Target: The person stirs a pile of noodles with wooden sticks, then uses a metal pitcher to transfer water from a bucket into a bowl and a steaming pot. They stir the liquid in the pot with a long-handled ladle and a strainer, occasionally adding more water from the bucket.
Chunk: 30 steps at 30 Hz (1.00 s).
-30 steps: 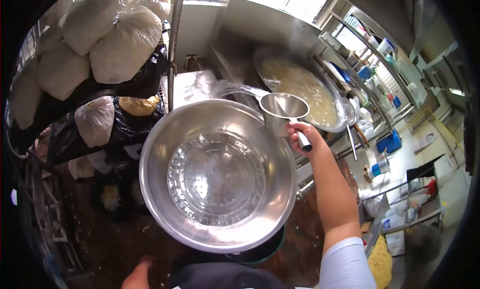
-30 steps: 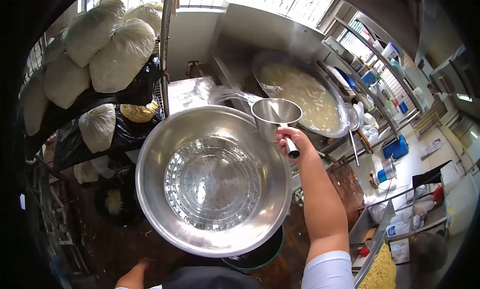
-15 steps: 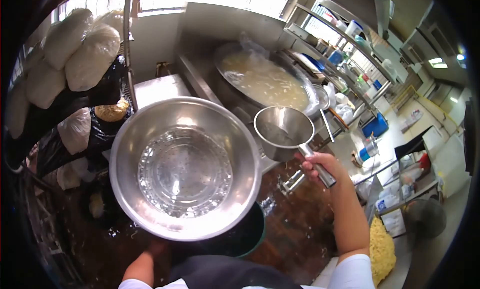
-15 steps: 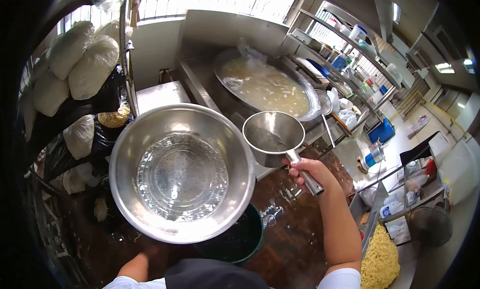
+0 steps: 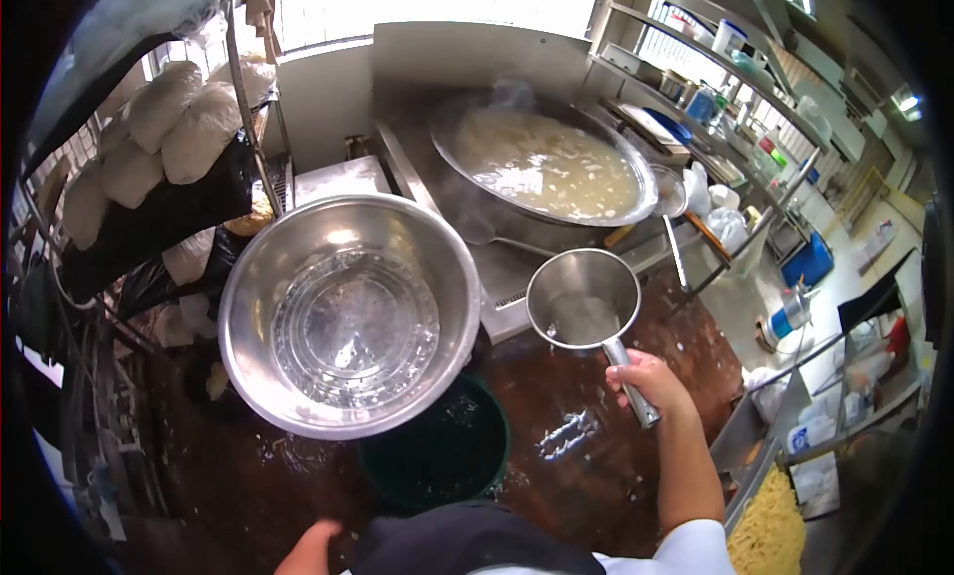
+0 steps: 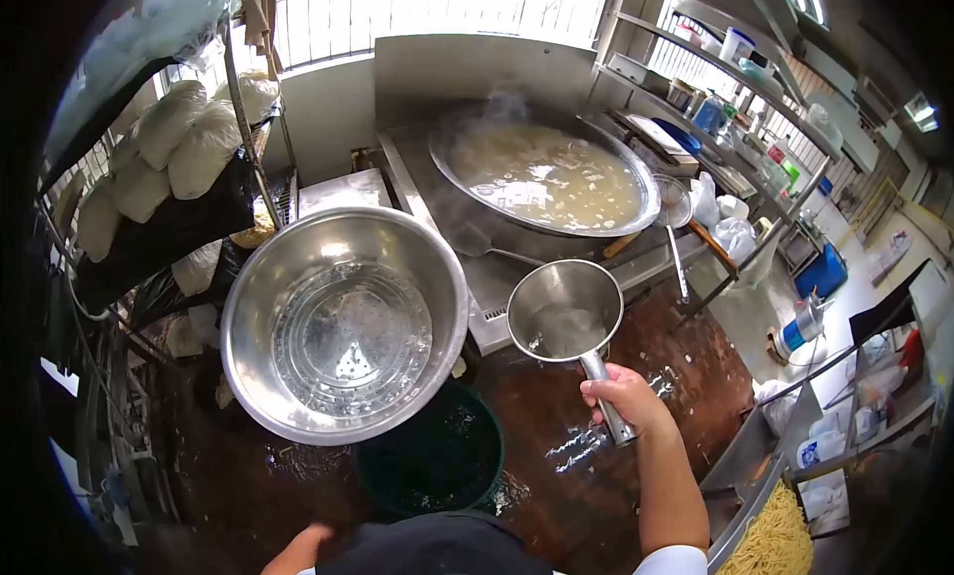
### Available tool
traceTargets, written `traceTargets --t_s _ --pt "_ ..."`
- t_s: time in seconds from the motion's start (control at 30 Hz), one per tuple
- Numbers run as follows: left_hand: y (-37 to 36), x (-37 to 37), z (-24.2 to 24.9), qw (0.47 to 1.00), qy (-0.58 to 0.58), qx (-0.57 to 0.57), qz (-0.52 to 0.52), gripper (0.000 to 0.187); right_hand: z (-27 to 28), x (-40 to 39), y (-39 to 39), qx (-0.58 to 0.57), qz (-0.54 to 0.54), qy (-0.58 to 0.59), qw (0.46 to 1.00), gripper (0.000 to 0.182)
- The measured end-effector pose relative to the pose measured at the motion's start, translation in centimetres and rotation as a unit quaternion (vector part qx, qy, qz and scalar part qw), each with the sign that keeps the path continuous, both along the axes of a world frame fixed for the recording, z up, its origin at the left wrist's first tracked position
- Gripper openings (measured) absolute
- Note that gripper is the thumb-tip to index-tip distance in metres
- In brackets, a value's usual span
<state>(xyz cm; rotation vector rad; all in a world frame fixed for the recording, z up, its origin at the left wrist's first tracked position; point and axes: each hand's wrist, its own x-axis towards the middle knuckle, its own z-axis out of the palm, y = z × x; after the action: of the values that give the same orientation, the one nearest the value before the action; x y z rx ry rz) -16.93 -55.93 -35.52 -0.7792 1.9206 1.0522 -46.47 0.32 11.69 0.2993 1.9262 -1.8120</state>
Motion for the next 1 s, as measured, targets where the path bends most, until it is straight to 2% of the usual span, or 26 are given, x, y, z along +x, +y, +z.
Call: traceTargets --t_s 0.1,0.17,0.2,0.23,0.37,0.47,0.6,0.73,0.77,0.8,0.83,0.87,0.93,1.0 --pt "0.0 0.5 -0.3 1.0 0.004 0.015 0.008 0.05 0.4 -1.8 -0.6 0.024 0.017 0.012 0.999 0.029" --pt "0.3 1.3 0.9 0.979 -0.011 0.027 0.204 0.043 0.8 -4.1 -1.7 0.038 0.038 0.026 0.998 0.027" --pt "1.5 2.1 0.8 0.952 -0.023 0.039 0.304 0.041 1.3 -5.5 -2.5 0.054 0.048 0.025 0.997 0.026" --pt "2.1 2.6 0.2 0.944 -0.029 0.044 0.325 0.041 1.5 -7.2 -2.9 0.061 0.061 0.038 0.995 0.026" --pt "4.3 4.3 -0.9 0.959 -0.045 0.015 0.279 0.04 1.0 -13.5 -4.5 0.057 0.084 0.06 0.993 0.024" --pt "6.2 4.0 -0.6 0.962 -0.056 -0.013 0.268 0.039 -2.1 -18.7 -4.3 0.059 0.079 0.124 0.987 0.025" --pt "10.1 3.0 1.2 0.95 -0.077 -0.066 0.296 0.039 -3.4 -23.1 -3.4 0.189 0.145 0.173 0.956 0.032" --pt "14.4 2.2 3.8 0.942 -0.087 -0.16 0.281 0.038 -6.0 -28.1 1.2 0.312 0.203 0.23 0.899 0.04" --pt "15.9 2.0 4.4 0.942 -0.088 -0.178 0.27 0.038 -9.3 -30.1 3.4 0.41 0.199 0.423 0.783 0.044" --pt "18.0 1.1 5.3 0.942 -0.092 -0.177 0.272 0.038 -8.8 -30.5 4.4 0.453 0.218 0.358 0.787 0.05" --pt "20.8 0.4 6.3 0.931 -0.088 -0.112 0.337 0.035 -8.2 -30.9 5.4 0.493 0.242 0.356 0.756 0.053" --pt "24.7 -3.1 9.8 0.911 -0.081 -0.044 0.402 0.032 -7.9 -31.4 6.4 0.532 0.267 0.356 0.72 0.056" --pt "27.2 -5.0 9.5 0.943 -0.07 -0.003 0.327 0.034 -7.7 -32.4 8.5 0.537 0.27 0.378 0.704 0.057" --pt "28.9 -6.8 7.8 0.95 -0.04 0.024 0.308 0.035 -7.3 -32.8 9.5 0.54 0.266 0.404 0.689 0.059"
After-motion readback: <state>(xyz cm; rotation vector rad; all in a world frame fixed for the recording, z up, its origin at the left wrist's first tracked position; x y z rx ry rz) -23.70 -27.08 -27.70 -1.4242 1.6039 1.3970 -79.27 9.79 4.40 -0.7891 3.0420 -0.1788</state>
